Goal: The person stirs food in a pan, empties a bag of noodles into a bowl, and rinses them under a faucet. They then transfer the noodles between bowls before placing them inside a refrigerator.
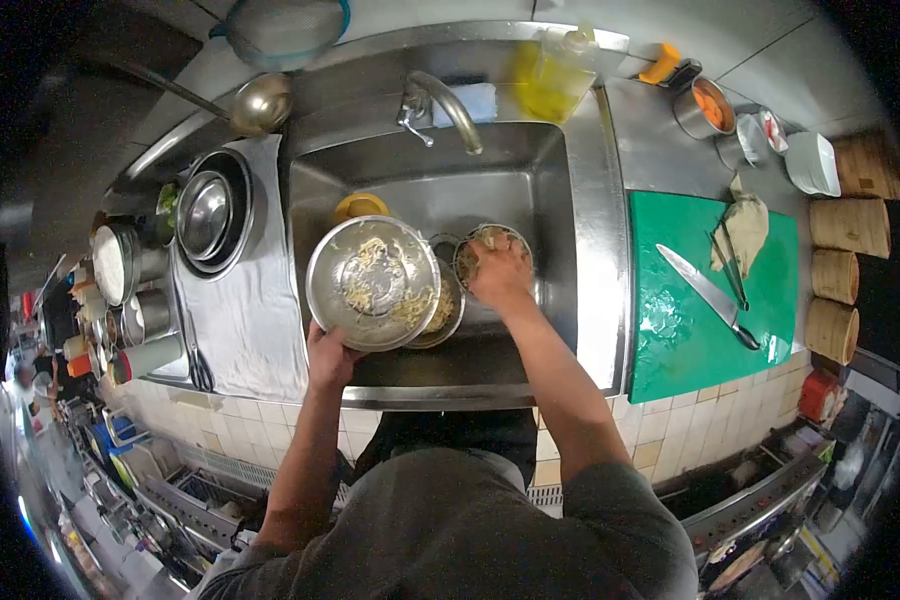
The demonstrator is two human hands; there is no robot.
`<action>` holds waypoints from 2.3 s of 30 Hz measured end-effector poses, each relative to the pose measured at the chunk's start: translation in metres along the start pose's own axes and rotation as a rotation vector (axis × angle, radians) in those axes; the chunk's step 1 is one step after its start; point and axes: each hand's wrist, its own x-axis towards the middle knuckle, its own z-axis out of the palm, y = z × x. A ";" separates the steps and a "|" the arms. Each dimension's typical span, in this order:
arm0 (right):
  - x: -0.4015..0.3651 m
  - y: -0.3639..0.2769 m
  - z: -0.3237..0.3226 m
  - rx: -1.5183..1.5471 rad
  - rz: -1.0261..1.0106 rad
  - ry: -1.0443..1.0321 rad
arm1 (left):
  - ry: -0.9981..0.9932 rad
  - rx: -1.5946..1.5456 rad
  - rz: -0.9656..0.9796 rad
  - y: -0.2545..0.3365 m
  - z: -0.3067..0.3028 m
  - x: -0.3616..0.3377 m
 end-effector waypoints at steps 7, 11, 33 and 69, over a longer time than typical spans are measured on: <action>0.031 -0.109 0.011 0.458 -0.140 0.432 | -0.133 0.091 0.007 -0.019 0.025 -0.007; 0.015 -0.150 0.015 0.363 -0.449 -0.230 | -0.168 0.060 0.133 -0.016 0.017 0.008; -0.005 0.025 -0.001 -0.057 -0.259 -0.053 | -0.160 1.283 1.085 -0.003 0.132 0.047; 0.041 0.034 0.083 -0.106 -0.141 -0.152 | -0.231 0.225 -0.029 -0.012 0.138 0.101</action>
